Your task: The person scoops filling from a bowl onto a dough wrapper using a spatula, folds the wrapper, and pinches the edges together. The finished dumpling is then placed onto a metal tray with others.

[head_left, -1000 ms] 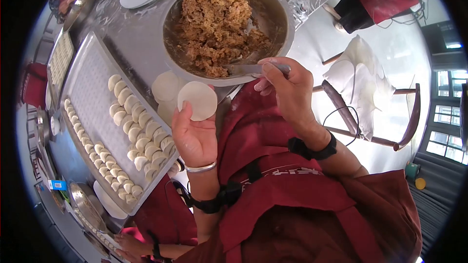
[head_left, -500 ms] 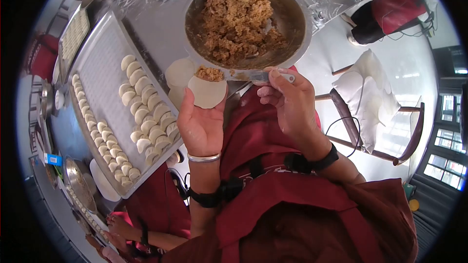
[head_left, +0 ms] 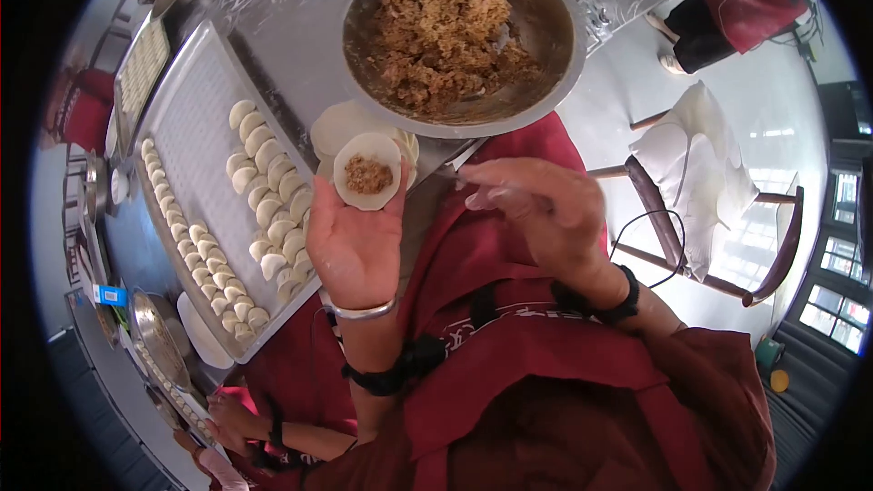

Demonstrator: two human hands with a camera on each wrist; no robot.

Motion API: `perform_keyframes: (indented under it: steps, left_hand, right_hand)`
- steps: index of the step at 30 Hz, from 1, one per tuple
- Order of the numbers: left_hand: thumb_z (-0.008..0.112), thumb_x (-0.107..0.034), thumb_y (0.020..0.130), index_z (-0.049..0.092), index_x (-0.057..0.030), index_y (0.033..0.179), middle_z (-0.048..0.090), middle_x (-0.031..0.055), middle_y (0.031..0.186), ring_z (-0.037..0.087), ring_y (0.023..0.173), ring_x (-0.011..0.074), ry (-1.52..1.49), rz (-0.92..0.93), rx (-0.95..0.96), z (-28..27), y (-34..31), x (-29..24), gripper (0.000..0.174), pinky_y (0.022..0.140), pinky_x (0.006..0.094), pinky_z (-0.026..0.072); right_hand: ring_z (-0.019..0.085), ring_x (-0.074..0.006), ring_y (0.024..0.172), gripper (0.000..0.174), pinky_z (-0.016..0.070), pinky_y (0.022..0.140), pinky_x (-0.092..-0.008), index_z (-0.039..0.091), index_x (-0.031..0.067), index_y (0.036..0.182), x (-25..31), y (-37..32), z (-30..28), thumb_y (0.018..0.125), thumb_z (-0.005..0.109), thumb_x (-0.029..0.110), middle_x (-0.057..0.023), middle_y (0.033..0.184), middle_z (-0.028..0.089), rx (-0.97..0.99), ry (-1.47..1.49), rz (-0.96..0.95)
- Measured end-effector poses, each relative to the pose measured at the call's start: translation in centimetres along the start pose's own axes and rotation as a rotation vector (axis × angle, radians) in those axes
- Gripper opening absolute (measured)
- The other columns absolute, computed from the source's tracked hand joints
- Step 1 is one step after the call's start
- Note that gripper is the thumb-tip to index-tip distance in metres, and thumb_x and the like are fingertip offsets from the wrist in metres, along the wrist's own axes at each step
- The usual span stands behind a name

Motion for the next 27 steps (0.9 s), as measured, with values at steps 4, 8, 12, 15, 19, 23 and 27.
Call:
perform_keyframes:
  steps: [4, 8, 12, 15, 19, 23, 27]
  left_hand:
    - [0.039, -0.028, 0.104, 0.039, 0.0007, 0.139, 0.048, 0.0171, 0.141, 0.046, 0.131, 0.0335, 0.021, 0.020, 0.015, 0.8, 0.0, 0.3, 0.045, 0.110, 0.0525, 0.0393]
    - [0.038, -0.029, 0.105, 0.038, -0.0003, 0.141, 0.047, 0.0168, 0.142, 0.045, 0.132, 0.0335, 0.042, 0.000, 0.011, 1.1, 0.2, 0.5, 0.046, 0.111, 0.0531, 0.0380]
    - [0.038, -0.030, 0.105, 0.037, -0.0015, 0.142, 0.048, 0.0160, 0.141, 0.046, 0.131, 0.0329, 0.057, -0.016, 0.062, 1.4, 0.3, 0.9, 0.047, 0.111, 0.0532, 0.0376]
    - [0.038, -0.032, 0.105, 0.037, -0.0022, 0.141, 0.049, 0.0155, 0.140, 0.048, 0.130, 0.0322, 0.111, -0.033, 0.069, 2.0, 0.1, 1.1, 0.047, 0.111, 0.0530, 0.0377]
    - [0.037, -0.035, 0.105, 0.038, -0.0017, 0.140, 0.049, 0.0152, 0.140, 0.049, 0.128, 0.0315, 0.165, -0.088, 0.085, 2.4, -0.2, 1.4, 0.048, 0.110, 0.0523, 0.0386]
    - [0.035, -0.036, 0.105, 0.039, 0.0009, 0.138, 0.050, 0.0157, 0.139, 0.049, 0.128, 0.0320, 0.143, -0.129, 0.171, 2.2, -0.5, 1.8, 0.050, 0.109, 0.0523, 0.0389]
    - [0.034, -0.037, 0.105, 0.038, 0.0032, 0.138, 0.049, 0.0171, 0.138, 0.048, 0.129, 0.0329, 0.179, -0.141, 0.130, 2.9, -0.8, 2.1, 0.052, 0.110, 0.0531, 0.0381]
  right_hand:
    - [0.070, -0.0156, 0.075, 0.017, 0.0567, 0.067, -0.0264, 0.066, -0.0033, 0.108, -0.1, 0.4, -1.7, 0.092, 0.063, 0.002, -0.0111, 0.090, 0.072, -0.173, 0.172, 0.140]
    - [0.069, -0.0179, 0.074, 0.017, 0.0565, 0.068, -0.0263, 0.062, -0.0076, 0.110, 0.1, 0.8, -2.7, 0.095, 0.057, -0.001, -0.0136, 0.088, 0.070, -0.213, 0.200, 0.202]
    - [0.066, -0.0192, 0.069, 0.022, 0.0555, 0.063, -0.0293, 0.063, -0.0071, 0.107, 0.2, 1.1, -3.1, 0.097, 0.056, 0.011, -0.0160, 0.083, 0.069, -0.239, 0.474, 0.294]
    - [0.066, -0.0201, 0.068, 0.023, 0.0557, 0.064, -0.0299, 0.063, -0.0079, 0.107, -0.5, 1.8, -4.2, 0.096, 0.057, 0.012, -0.0196, 0.091, 0.070, -0.140, 0.519, 0.293]
    - [0.068, -0.0211, 0.072, 0.023, 0.0576, 0.069, -0.0314, 0.064, -0.0088, 0.105, -1.3, 2.1, -5.4, 0.096, 0.059, 0.011, -0.0228, 0.098, 0.070, -0.013, 0.542, 0.249]
    - [0.069, -0.0222, 0.079, 0.019, 0.0590, 0.073, -0.0321, 0.066, -0.0088, 0.103, -1.4, 2.3, -5.9, 0.094, 0.061, 0.008, -0.0238, 0.101, 0.069, 0.130, 0.533, 0.236]
    - [0.069, -0.0220, 0.081, 0.019, 0.0592, 0.073, -0.0320, 0.067, -0.0080, 0.102, -1.6, 2.1, -5.7, 0.093, 0.061, 0.007, -0.0234, 0.102, 0.070, 0.129, 0.506, 0.223]
Point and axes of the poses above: each hand's wrist, its own y-axis towards the middle knuckle, its own z-axis out of the palm, x = y × z, the point moved 1 cm from there along y, towards the middle knuckle
